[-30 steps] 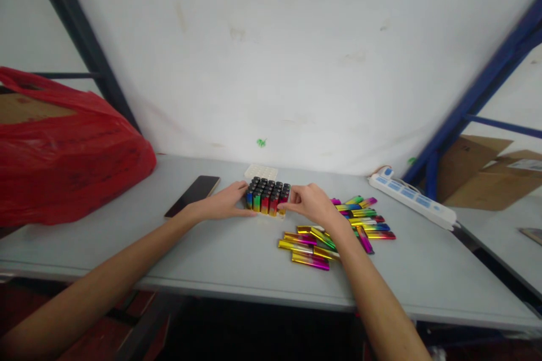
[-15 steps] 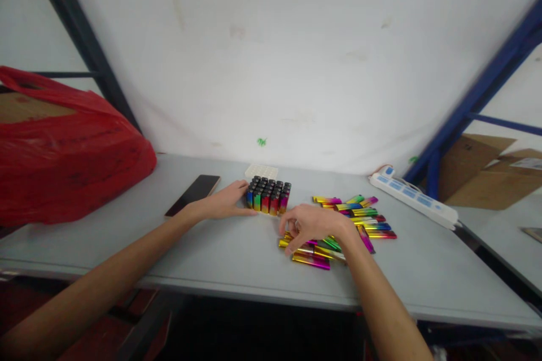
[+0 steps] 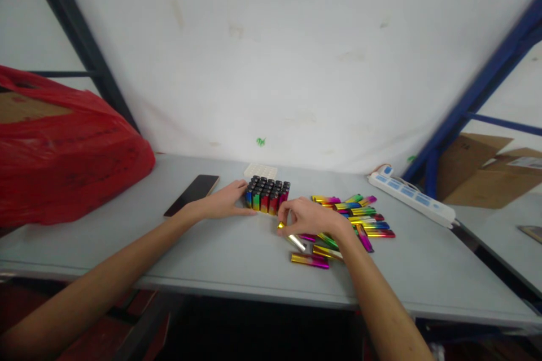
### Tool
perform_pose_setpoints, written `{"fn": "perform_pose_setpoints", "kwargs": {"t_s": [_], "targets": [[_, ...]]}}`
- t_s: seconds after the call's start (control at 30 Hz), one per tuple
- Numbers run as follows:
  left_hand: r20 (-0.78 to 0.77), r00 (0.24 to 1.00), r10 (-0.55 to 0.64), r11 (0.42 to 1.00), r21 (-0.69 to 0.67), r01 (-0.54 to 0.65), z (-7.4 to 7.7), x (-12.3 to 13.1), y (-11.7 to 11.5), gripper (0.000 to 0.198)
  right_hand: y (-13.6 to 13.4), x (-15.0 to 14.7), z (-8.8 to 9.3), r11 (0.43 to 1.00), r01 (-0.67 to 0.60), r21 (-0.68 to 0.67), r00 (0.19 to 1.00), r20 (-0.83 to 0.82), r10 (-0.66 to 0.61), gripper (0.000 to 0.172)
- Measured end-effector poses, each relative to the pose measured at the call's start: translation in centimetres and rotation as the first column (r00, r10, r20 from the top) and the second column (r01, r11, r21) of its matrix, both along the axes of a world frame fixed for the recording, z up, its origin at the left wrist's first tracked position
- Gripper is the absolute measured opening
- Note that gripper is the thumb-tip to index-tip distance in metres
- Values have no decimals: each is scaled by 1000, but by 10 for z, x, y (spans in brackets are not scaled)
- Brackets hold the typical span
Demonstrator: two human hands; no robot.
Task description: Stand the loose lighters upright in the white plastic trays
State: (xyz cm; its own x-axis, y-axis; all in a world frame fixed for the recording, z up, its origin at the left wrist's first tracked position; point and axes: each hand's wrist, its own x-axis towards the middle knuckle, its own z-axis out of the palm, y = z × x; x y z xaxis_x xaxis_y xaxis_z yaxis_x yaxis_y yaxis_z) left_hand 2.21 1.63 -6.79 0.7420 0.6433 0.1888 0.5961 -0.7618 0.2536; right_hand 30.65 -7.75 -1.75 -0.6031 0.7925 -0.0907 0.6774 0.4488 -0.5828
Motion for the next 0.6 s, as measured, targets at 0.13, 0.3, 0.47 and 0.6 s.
{"fn": "perform_pose_setpoints", "kwargs": {"t_s": [0.13, 0.3, 0.47, 0.6], "targets": [[-12, 1000, 4, 1000, -15, -5, 2, 1, -1, 75, 1, 5, 3, 997, 42, -61, 973, -224, -55, 31], [3, 1000, 5, 1000, -19, -5, 4, 1, -3, 73, 2, 11, 12, 995, 50, -90, 892, -443, -85, 35], [24, 1000, -1, 1000, 1, 1, 1, 0, -2, 74, 7, 18, 13, 974, 168, -153, 749, -623, -227, 36], [11, 1000, 4, 1000, -11, -4, 1, -1, -1, 73, 12, 16, 7, 936, 211, -280, 612, -709, -350, 41]]}}
